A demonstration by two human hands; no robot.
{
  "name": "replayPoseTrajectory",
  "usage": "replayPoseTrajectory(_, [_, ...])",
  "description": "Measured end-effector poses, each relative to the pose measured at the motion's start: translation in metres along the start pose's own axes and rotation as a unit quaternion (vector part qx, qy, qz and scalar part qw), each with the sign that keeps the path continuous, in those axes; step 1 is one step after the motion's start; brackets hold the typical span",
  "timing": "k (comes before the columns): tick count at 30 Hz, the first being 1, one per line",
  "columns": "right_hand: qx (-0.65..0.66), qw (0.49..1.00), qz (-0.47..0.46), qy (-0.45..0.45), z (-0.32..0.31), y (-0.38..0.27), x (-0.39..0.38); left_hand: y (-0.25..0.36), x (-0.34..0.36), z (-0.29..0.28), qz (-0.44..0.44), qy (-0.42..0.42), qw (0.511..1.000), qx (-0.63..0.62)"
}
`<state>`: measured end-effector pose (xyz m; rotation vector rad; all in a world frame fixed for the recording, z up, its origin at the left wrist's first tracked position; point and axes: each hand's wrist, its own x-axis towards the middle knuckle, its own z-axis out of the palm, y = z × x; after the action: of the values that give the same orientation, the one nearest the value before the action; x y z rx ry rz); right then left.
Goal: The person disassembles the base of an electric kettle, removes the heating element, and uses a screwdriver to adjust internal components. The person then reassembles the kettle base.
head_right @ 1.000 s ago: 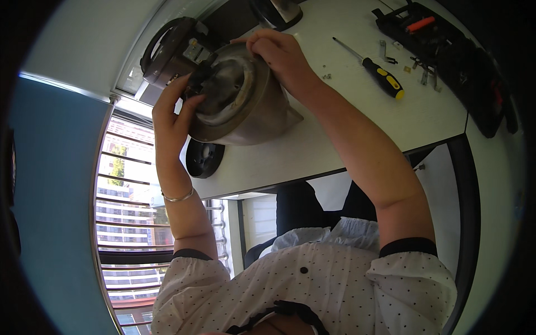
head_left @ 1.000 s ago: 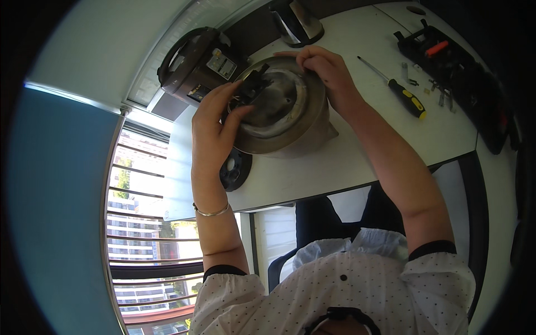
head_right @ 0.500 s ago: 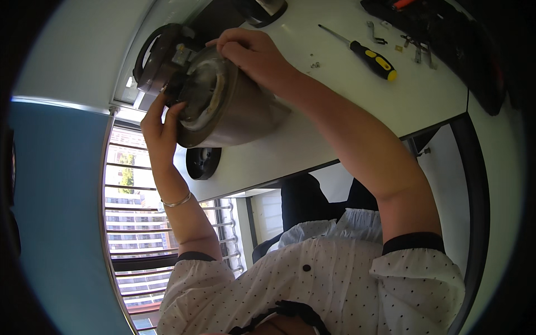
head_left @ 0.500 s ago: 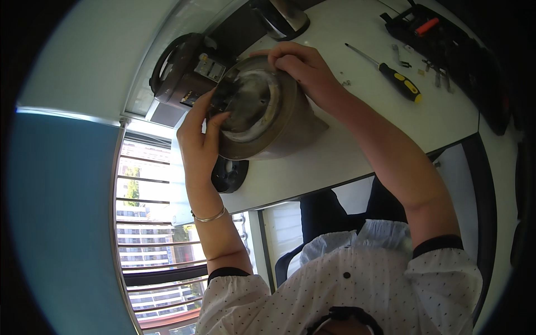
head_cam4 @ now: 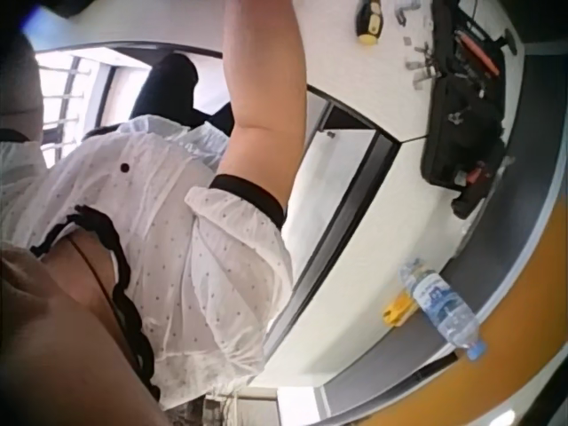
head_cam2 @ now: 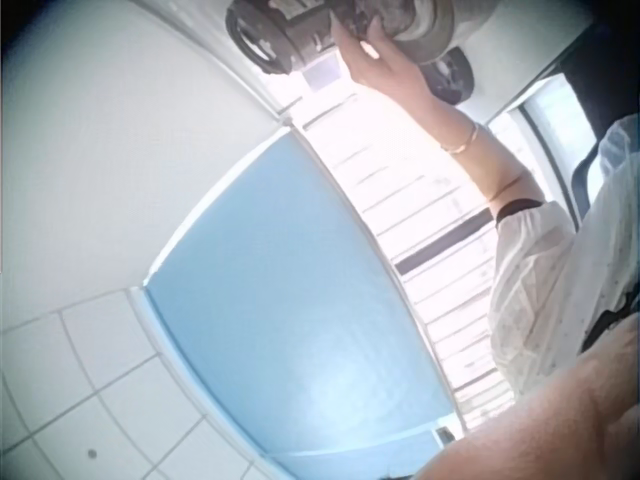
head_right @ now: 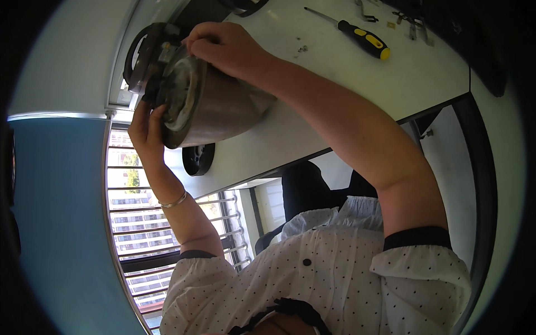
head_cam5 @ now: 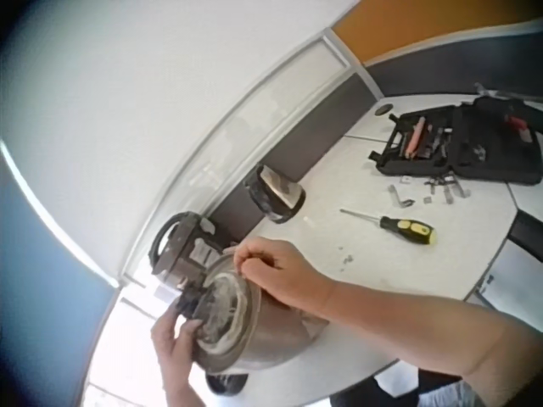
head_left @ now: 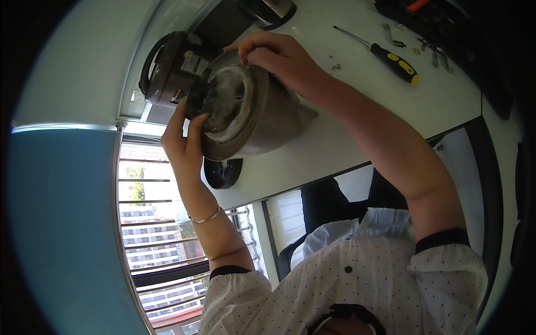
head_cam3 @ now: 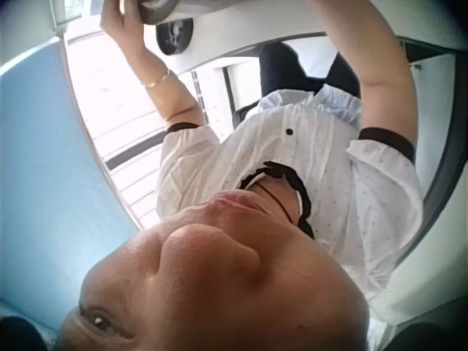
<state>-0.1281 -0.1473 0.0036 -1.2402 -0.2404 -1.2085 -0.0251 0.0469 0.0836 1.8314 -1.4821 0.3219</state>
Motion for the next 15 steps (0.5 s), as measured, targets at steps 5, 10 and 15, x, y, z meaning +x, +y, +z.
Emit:
replayPoseTrajectory(5, [0.025, 0.995, 0.096, -0.003, -0.002, -0.021, -0.005, 0.001, 0.001, 0.003, -0.009, 0.027, 0.998, -0.050])
replayPoseTrajectory(10, [0.033, 0.998, 0.058, 0.014, -0.003, -0.021, -0.007, 0.002, 0.007, 0.017, -0.001, 0.085, 0.991, -0.106])
replayPoseTrajectory(15, [0.060, 0.995, 0.072, 0.019, -0.004, -0.022, -0.005, -0.007, 0.015, 0.023, 0.031, 0.096, 0.983, -0.155])
